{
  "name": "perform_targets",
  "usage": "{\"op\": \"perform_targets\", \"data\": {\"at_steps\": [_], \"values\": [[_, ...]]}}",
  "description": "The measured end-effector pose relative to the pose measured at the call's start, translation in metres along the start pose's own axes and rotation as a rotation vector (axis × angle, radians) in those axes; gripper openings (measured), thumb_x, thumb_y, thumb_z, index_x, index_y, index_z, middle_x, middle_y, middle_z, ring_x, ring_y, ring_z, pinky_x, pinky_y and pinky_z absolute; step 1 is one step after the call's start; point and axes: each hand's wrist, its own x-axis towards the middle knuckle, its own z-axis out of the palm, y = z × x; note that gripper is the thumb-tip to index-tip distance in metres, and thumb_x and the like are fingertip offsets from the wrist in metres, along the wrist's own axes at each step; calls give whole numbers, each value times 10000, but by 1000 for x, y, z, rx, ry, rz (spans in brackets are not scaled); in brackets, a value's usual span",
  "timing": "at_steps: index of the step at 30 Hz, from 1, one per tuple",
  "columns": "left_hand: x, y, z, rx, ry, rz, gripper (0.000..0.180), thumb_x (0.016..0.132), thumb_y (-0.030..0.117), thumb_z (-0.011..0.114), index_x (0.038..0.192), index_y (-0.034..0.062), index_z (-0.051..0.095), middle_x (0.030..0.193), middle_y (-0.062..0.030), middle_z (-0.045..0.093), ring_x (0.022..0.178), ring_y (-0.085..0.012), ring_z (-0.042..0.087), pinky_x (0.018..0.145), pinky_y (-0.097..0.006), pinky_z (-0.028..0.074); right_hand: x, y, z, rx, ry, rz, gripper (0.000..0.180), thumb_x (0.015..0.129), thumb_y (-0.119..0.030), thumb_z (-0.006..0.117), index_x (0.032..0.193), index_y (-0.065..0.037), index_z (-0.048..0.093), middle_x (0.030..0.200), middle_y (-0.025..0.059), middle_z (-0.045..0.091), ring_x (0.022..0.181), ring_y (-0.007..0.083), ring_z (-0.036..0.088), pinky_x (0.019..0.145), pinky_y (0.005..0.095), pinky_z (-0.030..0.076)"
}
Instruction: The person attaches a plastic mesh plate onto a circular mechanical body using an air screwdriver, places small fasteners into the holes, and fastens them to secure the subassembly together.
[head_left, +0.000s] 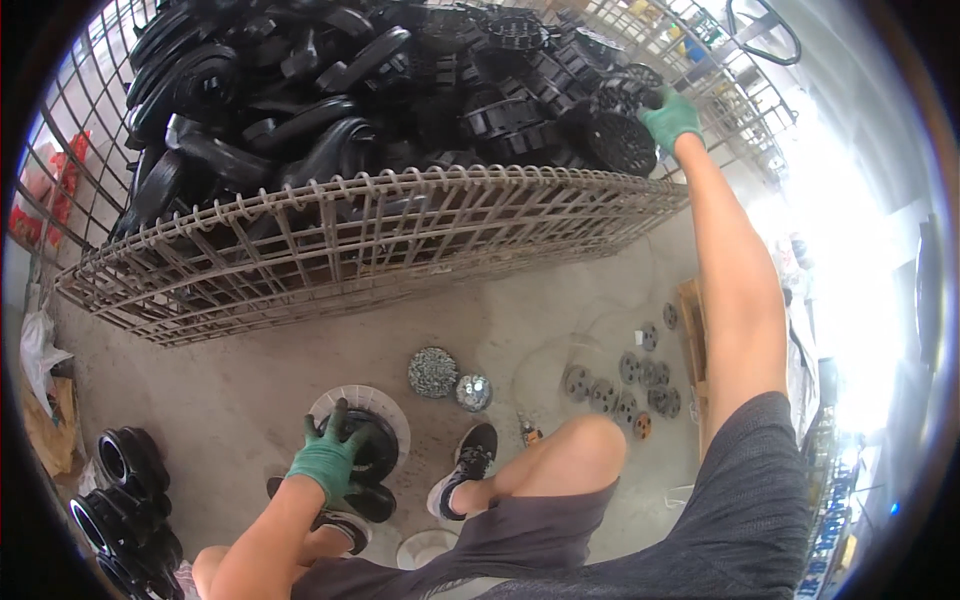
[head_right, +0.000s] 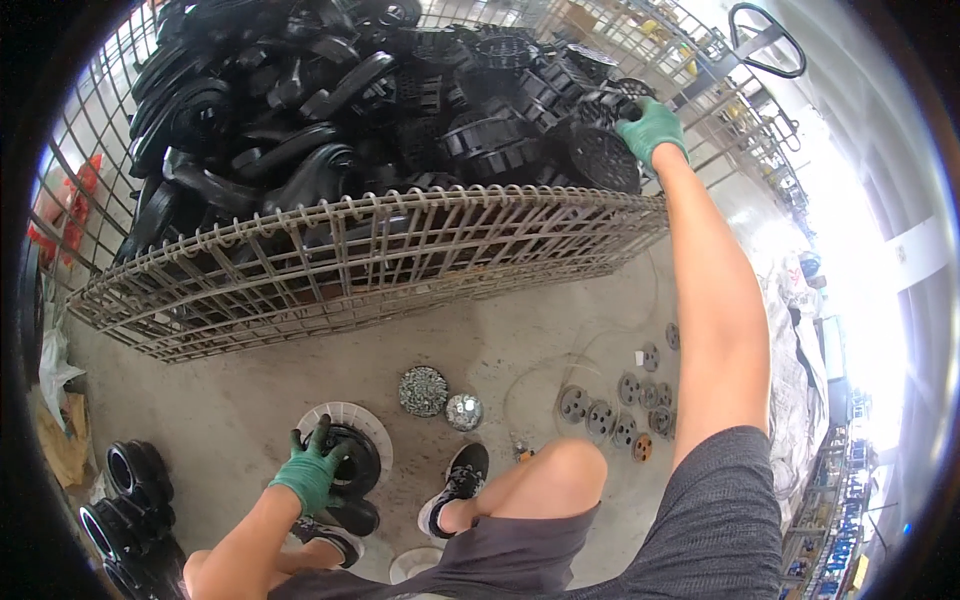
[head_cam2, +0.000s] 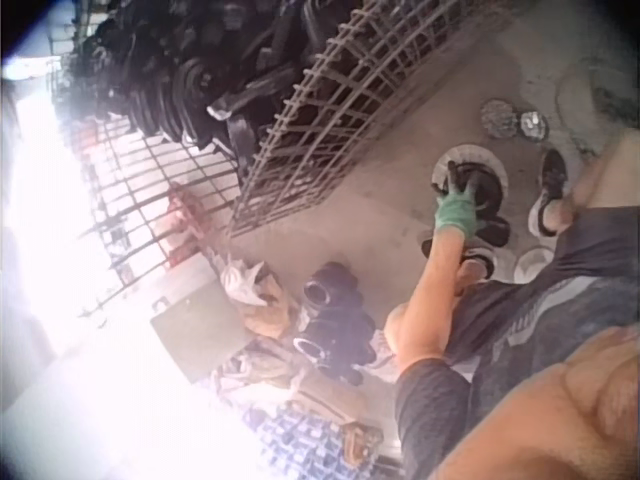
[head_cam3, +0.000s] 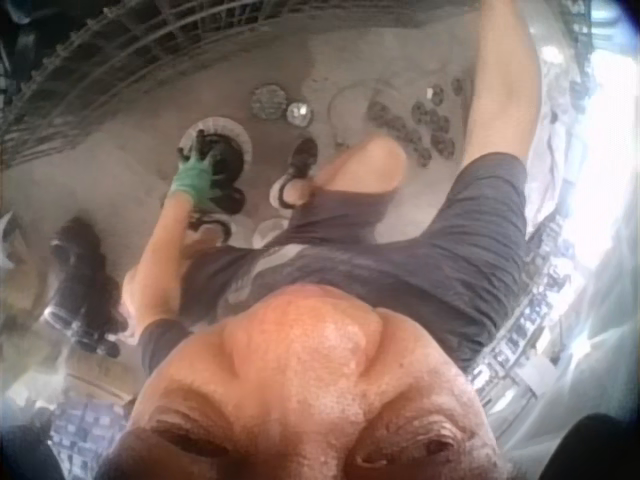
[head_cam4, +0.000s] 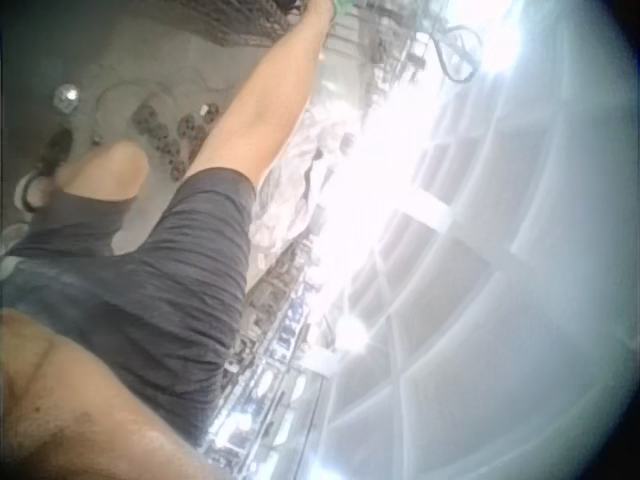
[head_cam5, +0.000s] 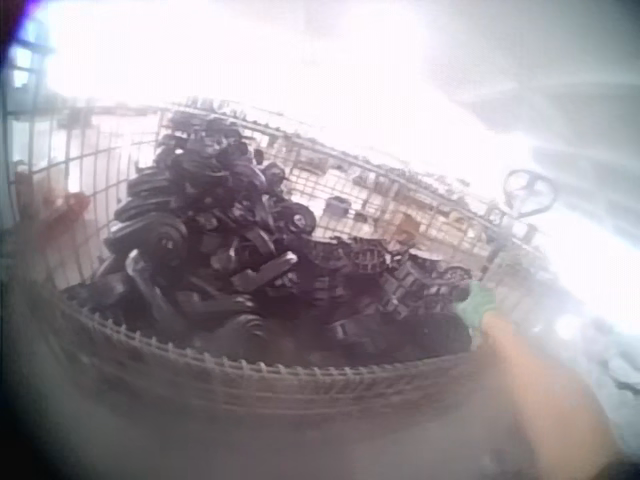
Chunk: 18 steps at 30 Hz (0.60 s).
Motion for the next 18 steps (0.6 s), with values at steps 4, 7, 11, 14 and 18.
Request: {"op": "perform_targets", "data": {"at_steps": [4, 7, 11, 14, 18], "values": [[-2, 11, -4, 4, -13, -66, 1013, 716, 381, 885, 1553, 391, 315, 1706, -126, -52, 1459, -647, 65, 1170, -624, 348, -29, 18, -22, 292, 188, 128, 507, 793, -303, 763, 1188, 9, 704, 1092, 187, 749, 1006, 304, 717, 885, 395, 544], [4, 5, 5, 29, 28, -67, 1036, 699, 393, 894, 1556, 391, 311, 1707, -122, -43, 1464, -634, 88, 1165, -639, 344, -62, -8, -38, 1187, 190, 338, 318, 886, -118, 738, 1153, 51, 704, 997, 93, 733, 834, 180, 674, 712, 327, 542], [-23, 33, -29, -20, 11, -143, 1015, 698, 393, 895, 1546, 377, 337, 1712, -114, 11, 1490, -558, 178, 1120, -656, 388, -119, -20, -59, 1486, -2, 361, 309, 966, -128, 624, 1245, 4, 621, 1125, 142, 697, 967, 262, 684, 842, 421, 596], [-45, 49, -47, 97, 123, -112, 988, 718, 428, 874, 1547, 302, 353, 1703, -119, 107, 1476, -497, 287, 1098, -672, 381, -210, -81, -68, 1847, -272, 353, 365, 1006, -190, 544, 1313, 6, 572, 1301, 171, 637, 1157, 289, 633, 1004, 468, 535], [-57, 58, -50, -1591, 279, 578, 800, 899, 476, 717, 1529, 134, 362, 1553, -149, 397, 1339, -363, 497, 1054, -599, 451, -331, -125, -25, 1972, -507, 252, 499, 973, -299, 579, 1370, 3, 547, 1361, 174, 609, 1224, 298, 616, 1061, 486, 504]]}}
